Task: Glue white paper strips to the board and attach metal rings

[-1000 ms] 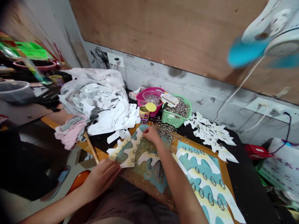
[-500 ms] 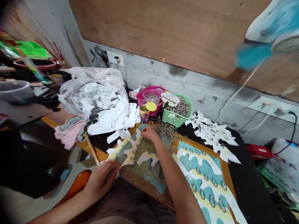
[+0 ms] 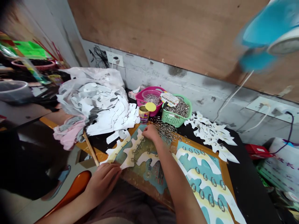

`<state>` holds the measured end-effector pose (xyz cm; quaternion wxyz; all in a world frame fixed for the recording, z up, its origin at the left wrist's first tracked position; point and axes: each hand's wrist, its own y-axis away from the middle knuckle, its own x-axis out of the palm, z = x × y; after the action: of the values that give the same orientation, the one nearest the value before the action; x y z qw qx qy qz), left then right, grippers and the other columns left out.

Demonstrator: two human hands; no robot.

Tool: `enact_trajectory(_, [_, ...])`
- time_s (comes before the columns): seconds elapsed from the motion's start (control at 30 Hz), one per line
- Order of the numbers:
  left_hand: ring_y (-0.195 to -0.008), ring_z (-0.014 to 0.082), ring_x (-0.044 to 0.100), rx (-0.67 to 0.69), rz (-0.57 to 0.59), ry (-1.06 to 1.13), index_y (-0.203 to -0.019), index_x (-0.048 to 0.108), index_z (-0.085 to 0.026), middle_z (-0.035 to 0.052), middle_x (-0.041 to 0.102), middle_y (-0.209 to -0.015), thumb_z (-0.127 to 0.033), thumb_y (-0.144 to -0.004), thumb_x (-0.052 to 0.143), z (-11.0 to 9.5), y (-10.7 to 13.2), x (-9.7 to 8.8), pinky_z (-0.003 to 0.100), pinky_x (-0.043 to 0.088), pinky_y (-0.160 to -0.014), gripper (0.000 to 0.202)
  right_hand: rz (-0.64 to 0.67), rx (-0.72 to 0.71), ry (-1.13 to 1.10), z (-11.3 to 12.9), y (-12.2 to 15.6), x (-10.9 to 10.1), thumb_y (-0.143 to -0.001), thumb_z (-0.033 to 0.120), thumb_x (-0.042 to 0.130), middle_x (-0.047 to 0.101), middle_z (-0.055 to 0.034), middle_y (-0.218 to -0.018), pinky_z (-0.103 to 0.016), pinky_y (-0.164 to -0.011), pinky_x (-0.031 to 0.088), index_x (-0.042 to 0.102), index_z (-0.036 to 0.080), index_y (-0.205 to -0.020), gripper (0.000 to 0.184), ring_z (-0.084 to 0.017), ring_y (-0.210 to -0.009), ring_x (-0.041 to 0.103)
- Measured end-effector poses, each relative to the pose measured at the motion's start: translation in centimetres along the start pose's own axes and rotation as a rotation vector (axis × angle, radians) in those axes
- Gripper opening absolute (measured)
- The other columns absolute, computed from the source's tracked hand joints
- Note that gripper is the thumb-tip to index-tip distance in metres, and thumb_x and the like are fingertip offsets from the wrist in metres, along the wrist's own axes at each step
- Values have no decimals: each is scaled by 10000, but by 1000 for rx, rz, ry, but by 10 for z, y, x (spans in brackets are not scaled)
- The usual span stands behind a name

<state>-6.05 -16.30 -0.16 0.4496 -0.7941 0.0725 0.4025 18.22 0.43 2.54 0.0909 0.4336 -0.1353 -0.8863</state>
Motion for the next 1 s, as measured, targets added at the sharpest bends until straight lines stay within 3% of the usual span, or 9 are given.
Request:
enact_trajectory(0.13, [-741, 176, 601, 35, 24, -34, -953, 605, -160, 56, 681, -849, -105, -962, 495, 1, -4, -3, 324, 478, -716, 123, -20, -1, 15, -3, 1, 1, -946, 347, 643, 651, -62, -1130, -363, -795, 572, 643, 143, -1121, 269, -202, -946, 654])
enact_trajectory(0.4, [-786, 179, 587, -127, 5, 39, -977, 587, -190, 50, 652, -870, -148, -940, 564, 12, -6, -11, 324, 464, -753, 61, -81, -51, -38, 2, 5, -13, -926, 342, 667, 683, -17, -897, -311, -718, 555, 672, 126, -918, 216, -152, -783, 655])
enact_trajectory(0.6, [-808, 192, 587, -106, -21, 69, -992, 577, -196, 54, 654, -882, -109, -919, 580, 9, -9, -14, 334, 463, -764, 115, -165, -78, -120, 8, 14, -28, -739, 147, 699, 669, -3, -613, -199, -539, 409, 731, 117, -702, 58, -101, -559, 565])
enact_trajectory(0.77, [-805, 181, 581, -112, -45, 103, -990, 572, -190, 52, 650, -887, -87, -909, 588, 4, -16, -19, 326, 455, -762, 133, -176, -95, -145, 8, 25, -46, -722, 180, 653, 673, -5, -587, -206, -478, 364, 749, 118, -732, 114, -93, -464, 496])
enact_trajectory(0.9, [-768, 172, 577, -81, -22, 101, -964, 576, -184, 43, 650, -856, -104, -931, 556, -2, -22, -14, 322, 449, -741, 89, -172, -85, -70, 4, 28, -53, -730, 160, 660, 681, -11, -599, -221, -520, 403, 745, 130, -708, 93, -118, -519, 555])
enact_trajectory(1.0, [-748, 177, 578, 12, 33, 22, -950, 582, -173, 46, 657, -828, -109, -953, 518, -5, -23, -7, 339, 448, -739, 91, -155, -66, 27, 2, 24, -43, -749, 137, 714, 702, -26, -679, -236, -633, 469, 729, 141, -713, 38, -145, -654, 631])
